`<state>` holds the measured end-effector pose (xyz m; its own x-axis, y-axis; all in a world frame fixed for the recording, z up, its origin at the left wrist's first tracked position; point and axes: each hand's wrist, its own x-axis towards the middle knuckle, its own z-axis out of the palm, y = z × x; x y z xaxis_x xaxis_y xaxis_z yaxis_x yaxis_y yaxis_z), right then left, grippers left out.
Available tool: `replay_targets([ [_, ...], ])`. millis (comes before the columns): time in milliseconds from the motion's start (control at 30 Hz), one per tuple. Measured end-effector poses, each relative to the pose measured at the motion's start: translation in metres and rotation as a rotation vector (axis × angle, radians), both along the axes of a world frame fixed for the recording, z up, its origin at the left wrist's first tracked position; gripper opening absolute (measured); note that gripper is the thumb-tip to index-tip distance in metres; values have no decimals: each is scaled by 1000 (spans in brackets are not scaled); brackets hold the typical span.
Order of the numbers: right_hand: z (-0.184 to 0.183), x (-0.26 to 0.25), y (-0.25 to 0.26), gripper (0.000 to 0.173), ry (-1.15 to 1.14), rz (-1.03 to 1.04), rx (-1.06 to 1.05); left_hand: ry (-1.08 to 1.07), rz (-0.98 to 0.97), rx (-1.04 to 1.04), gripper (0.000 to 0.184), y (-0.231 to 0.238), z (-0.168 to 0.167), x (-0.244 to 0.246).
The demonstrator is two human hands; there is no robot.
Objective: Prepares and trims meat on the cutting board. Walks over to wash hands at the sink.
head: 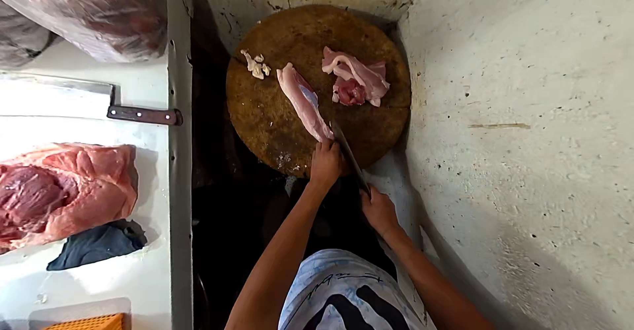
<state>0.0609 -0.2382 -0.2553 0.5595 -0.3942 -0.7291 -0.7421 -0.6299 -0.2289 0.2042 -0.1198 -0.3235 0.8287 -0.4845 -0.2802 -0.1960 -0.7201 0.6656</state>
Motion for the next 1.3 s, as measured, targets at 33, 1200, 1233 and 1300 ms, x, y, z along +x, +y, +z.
replay_targets([
  [33, -7, -6, -1, 46, -60, -20, -2, -63, 3, 17, 29, -3, -11, -1],
  [1200, 11, 1, -4, 44, -118, 59, 119, 96, 296, -175, 38, 9, -2, -31],
  [1233, 24, 12, -4, 43, -55, 78, 116, 85, 326, -197, 34, 10, -2, -33],
  [1300, 37, 25, -7, 40, -26, 74, 134, 69, 372, -231, 27, 13, -5, -37],
])
